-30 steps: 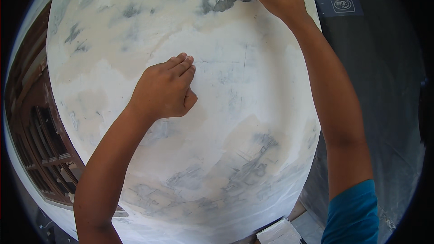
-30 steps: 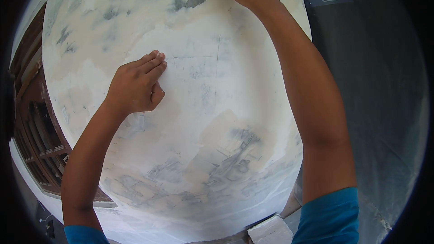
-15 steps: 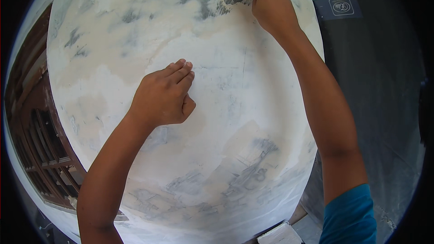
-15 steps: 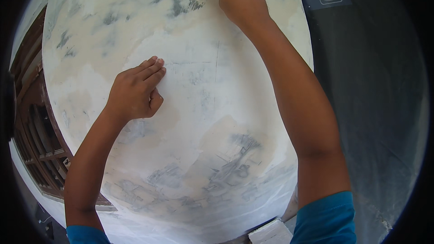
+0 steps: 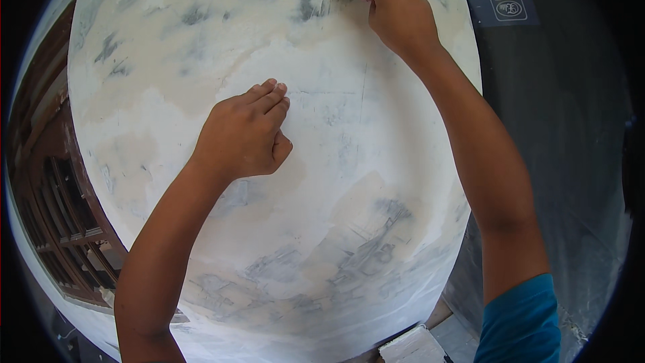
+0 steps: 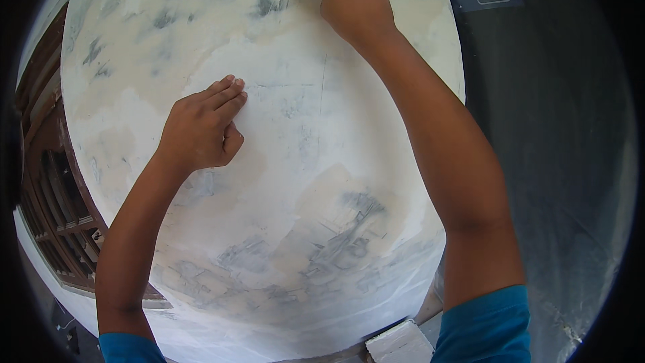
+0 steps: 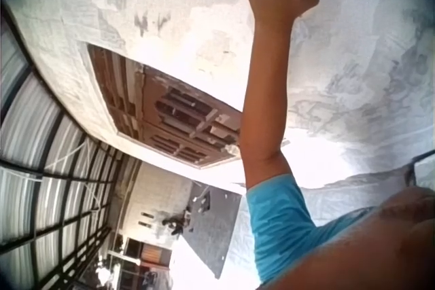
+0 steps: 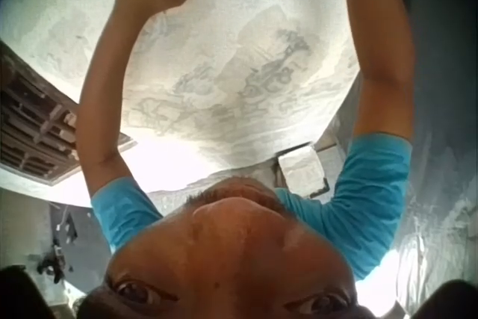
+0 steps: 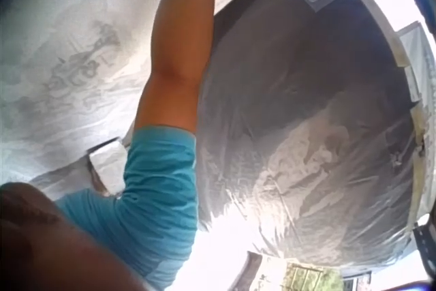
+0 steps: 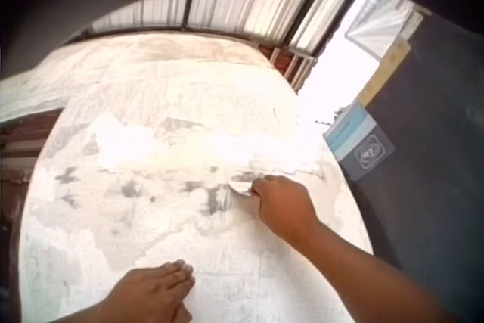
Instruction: Apply wall putty to a wall using a putty knife to smooth the surface.
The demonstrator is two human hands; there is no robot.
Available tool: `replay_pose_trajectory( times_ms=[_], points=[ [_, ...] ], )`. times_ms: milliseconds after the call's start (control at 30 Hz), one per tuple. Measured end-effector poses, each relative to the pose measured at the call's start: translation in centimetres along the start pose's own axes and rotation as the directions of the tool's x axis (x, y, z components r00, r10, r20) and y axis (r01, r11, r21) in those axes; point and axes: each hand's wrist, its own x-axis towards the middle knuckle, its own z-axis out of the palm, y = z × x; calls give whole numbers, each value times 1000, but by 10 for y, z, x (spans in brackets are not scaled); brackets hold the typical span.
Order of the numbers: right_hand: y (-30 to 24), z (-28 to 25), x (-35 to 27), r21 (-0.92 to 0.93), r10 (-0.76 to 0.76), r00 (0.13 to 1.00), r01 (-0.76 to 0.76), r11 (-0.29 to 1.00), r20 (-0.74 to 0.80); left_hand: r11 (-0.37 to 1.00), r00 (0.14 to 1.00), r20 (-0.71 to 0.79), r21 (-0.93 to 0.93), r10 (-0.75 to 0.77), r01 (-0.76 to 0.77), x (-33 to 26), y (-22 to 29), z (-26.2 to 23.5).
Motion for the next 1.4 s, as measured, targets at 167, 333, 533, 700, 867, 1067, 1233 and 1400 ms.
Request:
replay_pose_trajectory(
  times_ms=[167,333,533,700,867,1067,1233,1400],
  points=[
    [-30,-5,-66,224,-96,994,104,969,-48,999,999,26,31,-29,28,-6,-1,-2],
    [-12,-25,-1,14,34,999,-34,999,36,998,998,54,48,-30,28,-4,0,-3],
    [-8,5,20,-38,-63,997,64,997,33,1000,998,54,15,-24,23,4,4,-2],
    [-26,-35,-50,66,-97,988,89,994,122,999,998,43,15,-37,37,-2,7,-14],
    [-40,-75,-124,286,133,876,-290,913,463,989,989,43,-17,-145,145,-13,16,-3],
    [-57,-140,-251,483,525,343,-862,-154,779,818,916,-37,-464,-401,339,-92,126,-23],
    [-92,-173,-364,263,487,6,-847,-462,873,250,683,325,-759,-655,601,-214,281,-14],
    [-131,-252,-515,-142,559,-323,-929,-342,764,-148,194,932,-248,-307,957,-392,450,-22]
  ],
)
